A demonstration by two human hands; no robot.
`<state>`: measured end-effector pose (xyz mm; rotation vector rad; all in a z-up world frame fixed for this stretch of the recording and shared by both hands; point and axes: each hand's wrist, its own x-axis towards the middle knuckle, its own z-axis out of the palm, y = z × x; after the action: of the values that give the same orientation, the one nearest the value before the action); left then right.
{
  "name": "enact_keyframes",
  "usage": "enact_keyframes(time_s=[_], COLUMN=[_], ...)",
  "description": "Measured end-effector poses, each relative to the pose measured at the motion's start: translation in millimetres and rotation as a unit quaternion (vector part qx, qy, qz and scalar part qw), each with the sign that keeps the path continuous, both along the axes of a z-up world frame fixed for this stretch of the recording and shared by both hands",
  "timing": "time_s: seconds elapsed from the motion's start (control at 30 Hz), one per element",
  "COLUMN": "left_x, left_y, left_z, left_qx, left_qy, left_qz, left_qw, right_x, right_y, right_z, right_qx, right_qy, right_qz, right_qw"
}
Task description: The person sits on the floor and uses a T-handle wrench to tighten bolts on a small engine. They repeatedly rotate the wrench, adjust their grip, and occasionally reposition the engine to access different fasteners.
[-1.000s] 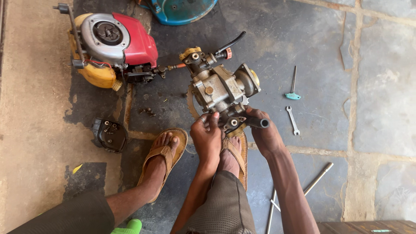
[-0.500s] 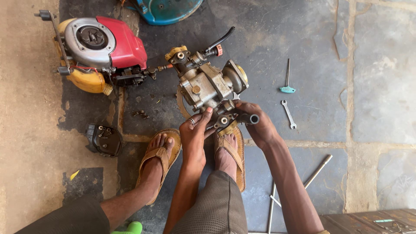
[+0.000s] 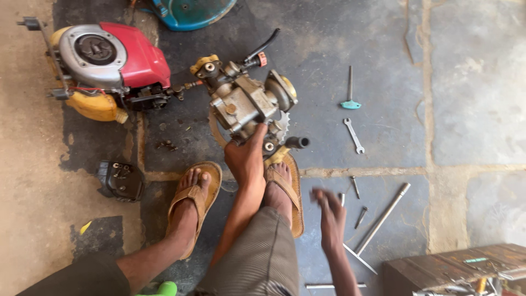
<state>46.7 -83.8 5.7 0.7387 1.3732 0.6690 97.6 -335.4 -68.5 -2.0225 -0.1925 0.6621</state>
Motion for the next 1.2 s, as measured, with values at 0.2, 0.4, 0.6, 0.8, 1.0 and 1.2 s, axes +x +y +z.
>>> enact_keyframes(time_s=[0.2,0.4,0.6,0.8,1.0,1.2], left_x=[9.0,10.2,3.3,-44.3,-59.0,-49.5], left_y=[-6.3,-2.5,-1.2,-4.0,-5.9,-0.3], left_z=[-13.7,-15.5,-13.1,-7.9,-18.9,-28.6], left_qx=[0.054,0.004,-0.007,-0.054,-0.011,0.019], left_qy=[0.007,-0.01,-0.032,-0.105,-0.122,-0.094], left_qz=[0.05,0.05,0.029,-0.041,-0.084,-0.078], left_qw=[0.997,0.999,0.999,0.992,0.989,0.992], right_x=[-41.7,-28.8,37.3,94.0,73.3,3.2], right_y=[-120.4,-184.3,-207.2,-184.0,-138.1,-50.5], right_z=[-41.3,-60.3,-96.0,-108.7,-39.5,40.5], right_qx=[-0.031,-0.108,-0.211,-0.297,-0.209,0.145], right_qy=[0.015,-0.052,-0.192,-0.29,-0.272,-0.008], right_qz=[-0.08,-0.139,-0.099,0.03,-0.009,-0.094], right_qw=[0.996,0.983,0.953,0.909,0.939,0.985])
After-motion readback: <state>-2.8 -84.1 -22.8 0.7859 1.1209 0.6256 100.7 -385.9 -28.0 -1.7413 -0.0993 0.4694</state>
